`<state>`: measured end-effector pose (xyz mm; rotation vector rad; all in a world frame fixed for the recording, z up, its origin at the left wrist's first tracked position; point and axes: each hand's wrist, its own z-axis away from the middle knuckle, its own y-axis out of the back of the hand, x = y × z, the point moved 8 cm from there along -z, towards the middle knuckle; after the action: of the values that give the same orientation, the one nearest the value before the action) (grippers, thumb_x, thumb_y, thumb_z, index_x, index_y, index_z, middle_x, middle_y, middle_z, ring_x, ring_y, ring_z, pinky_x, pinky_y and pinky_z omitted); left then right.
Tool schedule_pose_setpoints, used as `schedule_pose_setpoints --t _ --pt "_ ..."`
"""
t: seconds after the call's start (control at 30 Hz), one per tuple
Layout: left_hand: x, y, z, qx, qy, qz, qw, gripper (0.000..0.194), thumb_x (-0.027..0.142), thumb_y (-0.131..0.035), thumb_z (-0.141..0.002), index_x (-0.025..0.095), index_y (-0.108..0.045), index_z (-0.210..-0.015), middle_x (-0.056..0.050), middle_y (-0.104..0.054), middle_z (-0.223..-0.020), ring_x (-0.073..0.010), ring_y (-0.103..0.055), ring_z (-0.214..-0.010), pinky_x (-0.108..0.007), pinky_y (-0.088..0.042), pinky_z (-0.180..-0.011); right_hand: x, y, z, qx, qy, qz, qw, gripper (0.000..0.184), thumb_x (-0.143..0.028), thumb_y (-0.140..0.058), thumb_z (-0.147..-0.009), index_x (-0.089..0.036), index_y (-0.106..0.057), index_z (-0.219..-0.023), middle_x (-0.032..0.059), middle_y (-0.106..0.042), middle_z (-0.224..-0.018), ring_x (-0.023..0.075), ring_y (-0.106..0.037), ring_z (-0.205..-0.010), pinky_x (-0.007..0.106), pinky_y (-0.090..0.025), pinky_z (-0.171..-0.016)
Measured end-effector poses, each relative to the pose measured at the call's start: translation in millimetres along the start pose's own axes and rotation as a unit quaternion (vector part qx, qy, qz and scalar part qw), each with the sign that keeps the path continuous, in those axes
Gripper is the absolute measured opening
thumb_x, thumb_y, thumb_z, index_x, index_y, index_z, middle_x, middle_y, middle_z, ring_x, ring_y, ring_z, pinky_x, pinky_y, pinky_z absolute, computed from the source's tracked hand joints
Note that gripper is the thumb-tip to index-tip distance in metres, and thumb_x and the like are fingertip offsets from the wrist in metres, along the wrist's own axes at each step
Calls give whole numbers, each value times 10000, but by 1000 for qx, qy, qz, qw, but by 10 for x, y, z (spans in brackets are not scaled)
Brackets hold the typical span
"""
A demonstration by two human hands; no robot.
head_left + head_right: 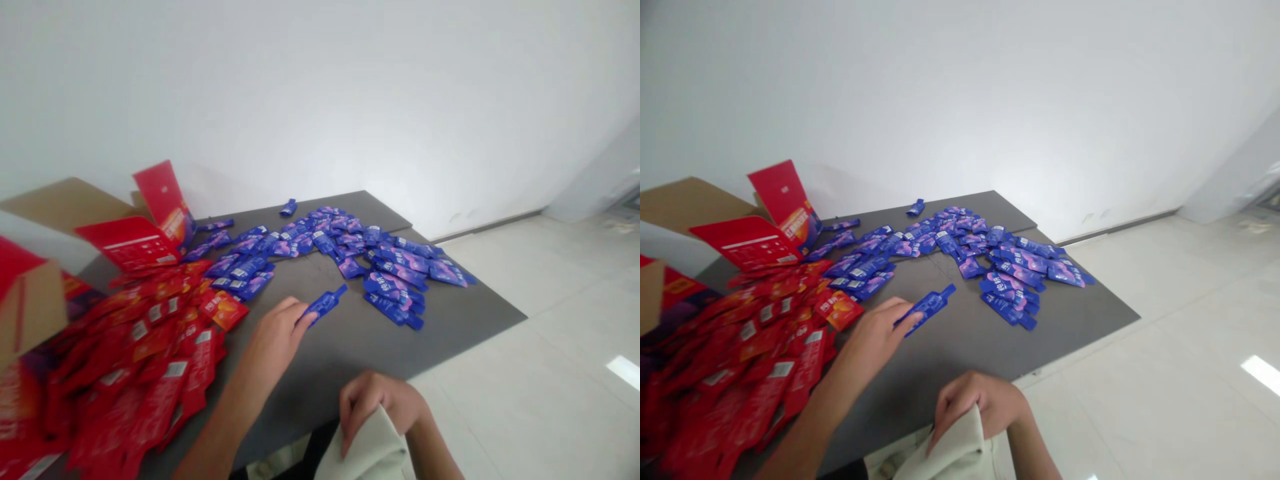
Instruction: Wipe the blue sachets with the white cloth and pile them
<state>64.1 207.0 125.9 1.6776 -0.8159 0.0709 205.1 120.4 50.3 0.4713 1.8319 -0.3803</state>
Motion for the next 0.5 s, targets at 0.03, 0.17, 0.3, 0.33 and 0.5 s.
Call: schedule_pose_setpoints --t 0.03,0.17,0.3,0.33,0.5 --pt "87 25 -140 14 -21 1 1000 279 304 -486 -1062 240 -743 -976 -32 -737 -918 -176 -714 -845 -265 -524 -778 18 1 18 8 6 -3 1000 593 -659 -719 -864 -83 -843 -929 131 -721 -823 147 -667 -664 215 -530 -633" --pt "425 -59 -758 37 -87 -22 995 305 274 -462 -1073 227 -762 -1099 -57 -792 -1074 -197 -747 -993 -280 -556 -897 79 45 102 54 64 -39 996 628 -709 -793 -751 -104 -852 -908 102 -710 -781 125 -633 -603 208 -511 -597" --pt "720 -441 -1446 -5 -126 -101 987 340 219 -436 -1082 192 -726 -1258 -79 -759 -1263 -211 -712 -1177 -304 -525 -1040 272 75 131 79 70 -48 993 671 -758 -797 -700 -106 -840 -852 93 -693 -756 128 -616 -586 223 -511 -591" --pt "784 -543 -1618 -12 -134 -115 984 343 215 -434 -1083 187 -721 -1268 -84 -758 -1263 -214 -711 -1180 -312 -523 -1048 331 67 125 75 64 -44 994 710 -808 -782 -662 -116 -828 -814 91 -688 -746 137 -621 -588 230 -514 -590" --pt "982 -981 -2440 -23 -165 -158 973 378 135 -444 -1059 209 -668 -1354 -90 -747 -1283 -228 -713 -1176 -330 -531 -1027 457 26 80 26 -6 -13 1000 822 -969 -619 -626 -177 -783 -772 97 -702 -802 205 -703 -701 260 -532 -614"
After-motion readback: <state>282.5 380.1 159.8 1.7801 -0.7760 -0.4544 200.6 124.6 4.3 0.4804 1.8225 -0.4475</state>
